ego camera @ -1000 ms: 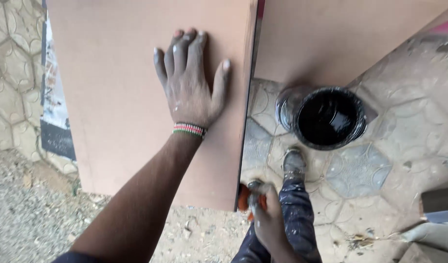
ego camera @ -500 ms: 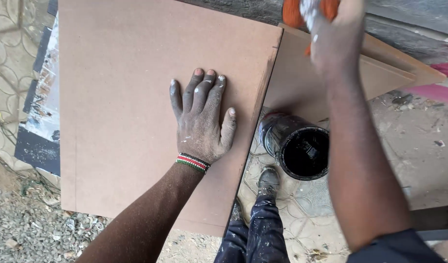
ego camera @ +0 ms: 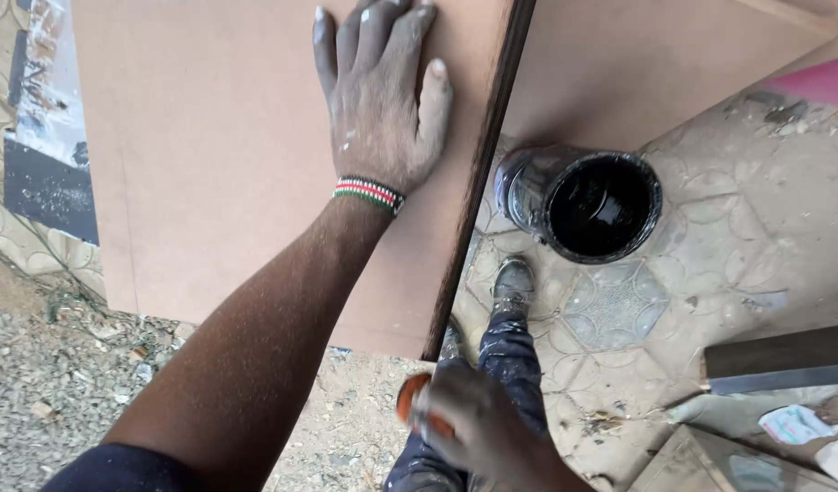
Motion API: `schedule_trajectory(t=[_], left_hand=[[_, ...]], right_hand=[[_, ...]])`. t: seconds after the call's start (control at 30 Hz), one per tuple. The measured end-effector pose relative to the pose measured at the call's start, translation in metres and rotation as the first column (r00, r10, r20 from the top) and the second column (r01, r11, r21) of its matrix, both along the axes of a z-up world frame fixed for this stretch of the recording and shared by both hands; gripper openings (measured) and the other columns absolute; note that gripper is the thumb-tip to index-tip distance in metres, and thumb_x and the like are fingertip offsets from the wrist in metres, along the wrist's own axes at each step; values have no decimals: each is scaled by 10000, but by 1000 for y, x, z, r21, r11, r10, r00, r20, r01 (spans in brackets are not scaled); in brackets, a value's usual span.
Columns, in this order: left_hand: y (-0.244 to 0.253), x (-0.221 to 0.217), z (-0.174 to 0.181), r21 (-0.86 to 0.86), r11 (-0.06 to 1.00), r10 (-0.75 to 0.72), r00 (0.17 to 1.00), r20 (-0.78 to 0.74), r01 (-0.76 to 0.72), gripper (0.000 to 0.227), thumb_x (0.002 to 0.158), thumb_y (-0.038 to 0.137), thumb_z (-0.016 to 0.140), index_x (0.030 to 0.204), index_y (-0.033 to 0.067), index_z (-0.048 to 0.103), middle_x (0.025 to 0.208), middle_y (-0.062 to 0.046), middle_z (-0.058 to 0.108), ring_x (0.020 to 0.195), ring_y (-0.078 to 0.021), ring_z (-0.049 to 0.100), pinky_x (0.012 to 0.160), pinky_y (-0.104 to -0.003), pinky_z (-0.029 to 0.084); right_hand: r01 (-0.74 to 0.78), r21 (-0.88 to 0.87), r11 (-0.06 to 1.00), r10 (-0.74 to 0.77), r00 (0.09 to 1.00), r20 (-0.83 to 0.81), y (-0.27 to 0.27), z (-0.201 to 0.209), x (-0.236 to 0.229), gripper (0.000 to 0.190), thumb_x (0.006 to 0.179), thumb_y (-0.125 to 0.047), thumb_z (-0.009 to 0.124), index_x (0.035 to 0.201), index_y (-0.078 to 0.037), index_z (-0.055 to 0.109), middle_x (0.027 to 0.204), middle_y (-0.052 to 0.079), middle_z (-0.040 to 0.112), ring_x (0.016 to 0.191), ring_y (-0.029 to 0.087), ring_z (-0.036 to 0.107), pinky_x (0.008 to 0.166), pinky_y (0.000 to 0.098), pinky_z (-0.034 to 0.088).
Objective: The person paints the edges of a rectangular wooden board using a cloth dipped in black paint from a bucket. The person repeatedly dips the cloth into the paint and applies it to the board's edges, flipping the board over to paint the other side.
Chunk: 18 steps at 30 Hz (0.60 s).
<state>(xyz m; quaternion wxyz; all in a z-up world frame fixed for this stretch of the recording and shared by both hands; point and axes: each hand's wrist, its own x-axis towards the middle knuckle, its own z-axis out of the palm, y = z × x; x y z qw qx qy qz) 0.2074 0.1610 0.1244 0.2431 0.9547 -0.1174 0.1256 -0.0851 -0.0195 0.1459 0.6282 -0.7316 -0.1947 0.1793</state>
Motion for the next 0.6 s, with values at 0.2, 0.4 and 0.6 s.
schedule_trajectory(t=[0.2,0.4,0.6], left_hand=[[0,0,-3,29,999,15,996,88,-18,326,1143,332,549,1279,92,722,1203,-168,711,1174,-487,626,1233,-671,363],[3,0,3,18,1000,-8,999,44,7,480,1167,395,471,1475,105,699,1367,-178,699,1310,-462,634,1348,-685,286],[3,-3,-5,-12,1000,-12,1000,2,12,602,1214,444,418,1576,71,723,1663,-190,681,1647,-426,550,1448,-703,176]], right_hand=[[370,-208,905,-310,911,271,-9,-35,-79,274,1101,-70,692,1334,-117,829,1100,154,738,974,337,689,855,491,603],[386,-234,893,-178,777,603,-14,-63,80,283,1074,63,754,1332,-7,845,1064,136,753,974,321,650,896,552,500],[502,-230,834,-208,672,711,-39,-40,294,264,1051,174,632,1246,40,750,1110,258,634,1006,487,582,915,595,441]])
